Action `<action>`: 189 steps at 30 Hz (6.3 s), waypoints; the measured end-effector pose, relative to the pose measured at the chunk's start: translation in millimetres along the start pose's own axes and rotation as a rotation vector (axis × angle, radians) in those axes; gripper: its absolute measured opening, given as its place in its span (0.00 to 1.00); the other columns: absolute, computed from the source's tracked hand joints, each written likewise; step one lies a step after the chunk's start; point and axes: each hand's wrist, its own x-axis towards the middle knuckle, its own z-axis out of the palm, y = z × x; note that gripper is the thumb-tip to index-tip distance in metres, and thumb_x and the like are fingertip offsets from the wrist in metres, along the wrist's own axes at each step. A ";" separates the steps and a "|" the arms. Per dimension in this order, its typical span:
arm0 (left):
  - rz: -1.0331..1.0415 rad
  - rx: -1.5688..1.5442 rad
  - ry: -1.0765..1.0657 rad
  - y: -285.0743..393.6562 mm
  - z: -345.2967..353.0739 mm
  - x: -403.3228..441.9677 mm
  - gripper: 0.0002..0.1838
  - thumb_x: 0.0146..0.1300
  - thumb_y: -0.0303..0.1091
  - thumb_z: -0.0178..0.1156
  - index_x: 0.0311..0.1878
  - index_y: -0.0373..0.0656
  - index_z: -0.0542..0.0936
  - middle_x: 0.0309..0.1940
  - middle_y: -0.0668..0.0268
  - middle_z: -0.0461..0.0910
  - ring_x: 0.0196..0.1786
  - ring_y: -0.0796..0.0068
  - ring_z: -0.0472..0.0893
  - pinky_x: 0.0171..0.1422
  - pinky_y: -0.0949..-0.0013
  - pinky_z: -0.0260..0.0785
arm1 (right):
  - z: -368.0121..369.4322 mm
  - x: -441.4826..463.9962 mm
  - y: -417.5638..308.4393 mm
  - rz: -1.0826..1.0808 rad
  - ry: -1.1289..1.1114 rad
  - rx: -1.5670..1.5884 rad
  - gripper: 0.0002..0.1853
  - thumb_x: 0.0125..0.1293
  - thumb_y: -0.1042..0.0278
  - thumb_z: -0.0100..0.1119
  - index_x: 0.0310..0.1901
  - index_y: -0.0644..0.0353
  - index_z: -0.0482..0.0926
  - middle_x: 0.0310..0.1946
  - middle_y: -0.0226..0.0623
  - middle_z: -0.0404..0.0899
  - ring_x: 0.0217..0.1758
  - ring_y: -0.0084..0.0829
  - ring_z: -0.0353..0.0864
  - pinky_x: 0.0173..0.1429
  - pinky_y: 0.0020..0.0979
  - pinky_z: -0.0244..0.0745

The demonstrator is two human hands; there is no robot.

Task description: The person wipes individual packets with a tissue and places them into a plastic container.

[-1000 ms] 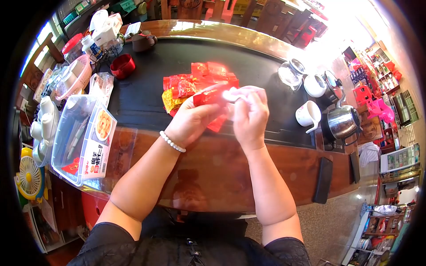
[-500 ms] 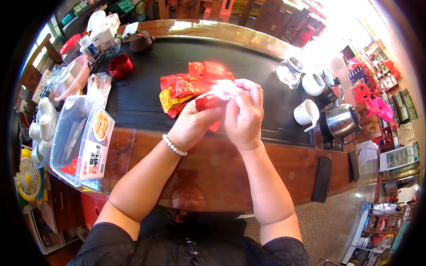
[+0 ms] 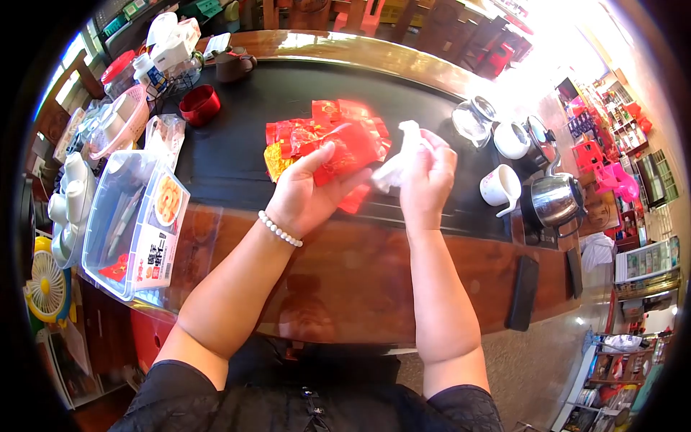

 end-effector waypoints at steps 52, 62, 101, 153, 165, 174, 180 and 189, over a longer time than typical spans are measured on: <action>-0.048 0.790 -0.054 -13.2 -0.2 -3.2 0.17 0.69 0.30 0.57 0.60 0.41 0.77 0.48 0.70 0.81 0.50 0.82 0.79 0.53 0.72 0.74 | 4.7 -8.9 -31.7 -0.662 -0.375 -0.321 0.11 0.66 0.66 0.58 0.47 0.62 0.80 0.49 0.43 0.80 0.55 0.42 0.76 0.58 0.36 0.71; -0.141 0.432 -0.032 -4.2 7.1 -9.0 0.22 0.70 0.31 0.54 0.67 0.48 0.70 0.56 0.65 0.78 0.55 0.69 0.80 0.56 0.59 0.74 | -1.2 -5.8 -20.3 0.060 -0.292 -0.087 0.16 0.78 0.58 0.46 0.47 0.63 0.77 0.30 0.29 0.78 0.33 0.19 0.74 0.37 0.25 0.71; -0.118 0.320 -0.023 -8.6 -2.9 -2.6 0.12 0.75 0.40 0.49 0.46 0.44 0.76 0.29 0.72 0.76 0.24 0.82 0.71 0.29 0.74 0.63 | 4.1 -20.7 -34.1 0.455 -0.498 0.617 0.12 0.70 0.58 0.61 0.43 0.59 0.78 0.34 0.27 0.81 0.34 0.15 0.78 0.39 0.20 0.75; -0.415 0.009 -0.038 -14.7 2.2 -7.7 0.20 0.74 0.46 0.47 0.60 0.46 0.73 0.53 0.62 0.78 0.55 0.68 0.78 0.60 0.56 0.72 | 13.6 -34.8 -40.3 -0.144 -0.283 0.063 0.17 0.58 0.67 0.71 0.41 0.64 0.73 0.36 0.37 0.74 0.40 0.29 0.74 0.47 0.30 0.72; -0.361 -0.320 -0.284 -11.1 -23.2 1.6 0.29 0.77 0.54 0.41 0.59 0.35 0.72 0.53 0.55 0.78 0.58 0.62 0.78 0.66 0.58 0.68 | 14.9 -39.7 -63.2 -0.559 -0.461 -0.031 0.09 0.51 0.69 0.72 0.28 0.62 0.80 0.31 0.37 0.73 0.33 0.33 0.73 0.38 0.30 0.70; -0.137 -0.097 0.053 -13.1 3.6 -3.6 0.20 0.78 0.47 0.40 0.58 0.44 0.73 0.51 0.60 0.78 0.53 0.66 0.79 0.59 0.61 0.72 | 4.3 -36.7 -61.9 -0.170 -0.608 0.234 0.08 0.54 0.73 0.67 0.24 0.65 0.79 0.23 0.33 0.72 0.29 0.26 0.73 0.34 0.27 0.68; -0.251 -0.102 -0.186 -14.5 -26.5 1.2 0.20 0.76 0.43 0.45 0.60 0.40 0.73 0.56 0.62 0.77 0.59 0.67 0.77 0.65 0.62 0.69 | 12.0 -37.0 -59.6 -0.354 -0.475 0.089 0.08 0.53 0.71 0.72 0.27 0.63 0.81 0.28 0.33 0.73 0.30 0.28 0.73 0.35 0.27 0.70; -0.421 0.154 -0.036 -26.9 -5.3 -6.8 0.18 0.74 0.48 0.50 0.58 0.50 0.74 0.51 0.71 0.78 0.52 0.77 0.77 0.54 0.67 0.72 | 12.7 -24.0 -47.8 -0.502 -0.125 -0.110 0.07 0.61 0.71 0.66 0.39 0.62 0.80 0.39 0.40 0.74 0.44 0.37 0.74 0.50 0.33 0.72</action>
